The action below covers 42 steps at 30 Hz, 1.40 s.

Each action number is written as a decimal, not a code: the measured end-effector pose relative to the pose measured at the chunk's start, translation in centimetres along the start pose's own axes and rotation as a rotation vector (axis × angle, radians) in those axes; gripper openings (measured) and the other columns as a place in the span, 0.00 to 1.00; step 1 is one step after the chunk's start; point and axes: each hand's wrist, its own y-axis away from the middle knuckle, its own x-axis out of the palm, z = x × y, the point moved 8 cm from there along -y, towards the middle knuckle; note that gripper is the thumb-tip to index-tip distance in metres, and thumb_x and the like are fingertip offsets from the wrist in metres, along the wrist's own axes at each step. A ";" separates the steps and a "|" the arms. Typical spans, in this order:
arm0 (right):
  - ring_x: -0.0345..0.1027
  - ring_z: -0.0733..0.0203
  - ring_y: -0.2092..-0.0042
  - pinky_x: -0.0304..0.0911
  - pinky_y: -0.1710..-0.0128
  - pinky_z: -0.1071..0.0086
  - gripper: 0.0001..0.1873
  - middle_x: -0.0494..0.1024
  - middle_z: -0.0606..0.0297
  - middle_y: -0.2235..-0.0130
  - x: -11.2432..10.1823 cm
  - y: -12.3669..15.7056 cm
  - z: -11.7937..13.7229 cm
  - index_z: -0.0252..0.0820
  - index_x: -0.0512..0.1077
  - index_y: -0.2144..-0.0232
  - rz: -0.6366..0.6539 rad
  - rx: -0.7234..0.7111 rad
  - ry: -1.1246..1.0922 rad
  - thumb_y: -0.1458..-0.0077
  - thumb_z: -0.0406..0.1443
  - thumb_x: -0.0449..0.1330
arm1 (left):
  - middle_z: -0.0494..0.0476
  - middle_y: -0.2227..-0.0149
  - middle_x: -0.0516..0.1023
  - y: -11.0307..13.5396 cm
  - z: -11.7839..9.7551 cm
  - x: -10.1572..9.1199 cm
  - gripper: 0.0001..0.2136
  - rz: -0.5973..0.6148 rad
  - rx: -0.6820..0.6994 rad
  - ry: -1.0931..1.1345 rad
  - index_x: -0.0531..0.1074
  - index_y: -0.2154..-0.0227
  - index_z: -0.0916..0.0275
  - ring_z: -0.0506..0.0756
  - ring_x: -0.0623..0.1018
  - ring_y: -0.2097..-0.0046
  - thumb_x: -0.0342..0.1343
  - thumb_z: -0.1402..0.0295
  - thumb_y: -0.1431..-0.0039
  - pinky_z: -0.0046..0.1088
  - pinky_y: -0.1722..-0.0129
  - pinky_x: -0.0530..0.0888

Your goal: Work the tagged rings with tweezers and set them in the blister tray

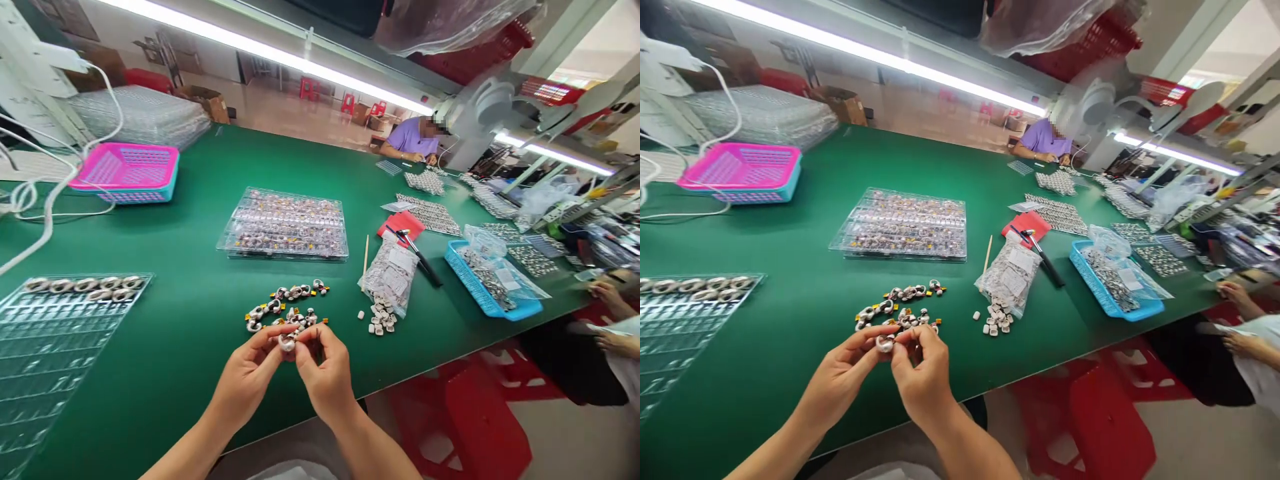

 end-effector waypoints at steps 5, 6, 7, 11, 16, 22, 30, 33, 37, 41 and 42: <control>0.65 0.65 0.71 0.63 0.70 0.72 0.04 0.74 0.66 0.70 -0.3 -0.3 0.2 0.42 0.71 0.68 0.038 -0.028 0.087 0.45 0.37 0.59 | 0.56 0.65 0.82 -0.4 -0.4 0.4 0.15 0.097 -0.059 -0.003 0.77 0.57 0.62 0.55 0.80 0.63 0.62 0.58 0.43 0.29 0.61 0.78; 0.64 0.65 0.71 0.62 0.71 0.72 0.04 0.74 0.66 0.70 -0.4 -0.3 0.4 0.42 0.71 0.68 0.058 -0.045 0.114 0.45 0.37 0.59 | 0.56 0.65 0.81 -0.4 -0.8 0.7 0.15 0.116 -0.071 -0.006 0.77 0.59 0.63 0.54 0.80 0.63 0.63 0.58 0.43 0.29 0.61 0.78; 0.64 0.65 0.71 0.61 0.71 0.72 0.04 0.74 0.66 0.69 -0.5 -0.4 0.7 0.42 0.71 0.69 0.080 -0.066 0.142 0.45 0.37 0.59 | 0.56 0.66 0.81 -0.4 -1.1 1.0 0.15 0.138 -0.086 -0.005 0.77 0.60 0.64 0.54 0.79 0.64 0.63 0.58 0.44 0.28 0.62 0.77; 0.63 0.66 0.72 0.60 0.72 0.73 0.02 0.74 0.68 0.70 -1.0 -0.9 1.5 0.43 0.71 0.70 0.209 -0.091 0.233 0.45 0.34 0.58 | 0.54 0.71 0.79 -0.4 -1.9 1.9 0.16 0.203 -0.143 0.050 0.77 0.62 0.66 0.51 0.77 0.68 0.66 0.58 0.47 0.27 0.63 0.75; 0.66 0.64 0.71 0.63 0.71 0.71 0.07 0.74 0.67 0.72 -1.1 -1.2 0.8 0.43 0.71 0.69 0.279 0.070 0.014 0.43 0.40 0.61 | 0.55 0.73 0.78 -0.3 -1.2 2.3 0.19 0.228 -0.243 0.166 0.76 0.61 0.68 0.51 0.78 0.69 0.67 0.57 0.49 0.28 0.65 0.76; 0.68 0.62 0.67 0.65 0.68 0.69 0.08 0.76 0.63 0.67 -1.1 -0.8 -0.2 0.43 0.74 0.65 0.221 0.023 -0.033 0.41 0.42 0.61 | 0.53 0.74 0.77 -0.5 0.4 2.2 0.17 0.219 -0.363 0.322 0.75 0.63 0.67 0.49 0.77 0.74 0.69 0.62 0.51 0.27 0.68 0.77; 0.68 0.63 0.68 0.61 0.70 0.70 0.06 0.77 0.63 0.66 -1.1 -1.1 1.9 0.44 0.77 0.62 0.323 -0.159 0.207 0.39 0.36 0.59 | 0.50 0.78 0.75 -0.7 0.4 1.9 0.18 0.247 -0.405 0.265 0.71 0.66 0.65 0.48 0.76 0.78 0.70 0.61 0.54 0.26 0.73 0.77; 0.67 0.63 0.69 0.61 0.70 0.71 0.07 0.76 0.64 0.68 -0.8 -1.0 2.5 0.44 0.77 0.63 0.322 -0.178 0.224 0.40 0.35 0.59 | 0.49 0.79 0.75 -0.7 0.4 1.9 0.18 0.234 -0.396 0.248 0.70 0.66 0.65 0.49 0.76 0.78 0.70 0.60 0.54 0.26 0.74 0.78; 0.67 0.63 0.69 0.62 0.71 0.70 0.08 0.74 0.64 0.68 -0.5 -1.0 2.4 0.45 0.77 0.62 0.290 -0.167 0.182 0.39 0.36 0.58 | 0.50 0.79 0.76 -0.8 0.6 1.7 0.18 0.217 -0.404 0.243 0.71 0.66 0.66 0.50 0.78 0.77 0.70 0.61 0.55 0.26 0.74 0.79; 0.68 0.62 0.68 0.64 0.69 0.70 0.09 0.76 0.62 0.66 -0.2 -0.9 2.5 0.45 0.78 0.61 0.301 -0.196 0.164 0.39 0.35 0.57 | 0.51 0.78 0.77 -0.8 0.7 1.4 0.17 0.232 -0.432 0.239 0.72 0.67 0.66 0.50 0.78 0.77 0.70 0.62 0.55 0.25 0.75 0.79; 0.69 0.61 0.67 0.64 0.69 0.70 0.09 0.76 0.62 0.66 -0.2 -0.9 2.6 0.45 0.78 0.61 0.309 -0.212 0.168 0.39 0.35 0.57 | 0.52 0.78 0.78 -0.7 0.7 1.3 0.17 0.241 -0.438 0.237 0.72 0.67 0.66 0.50 0.78 0.77 0.70 0.62 0.55 0.25 0.76 0.78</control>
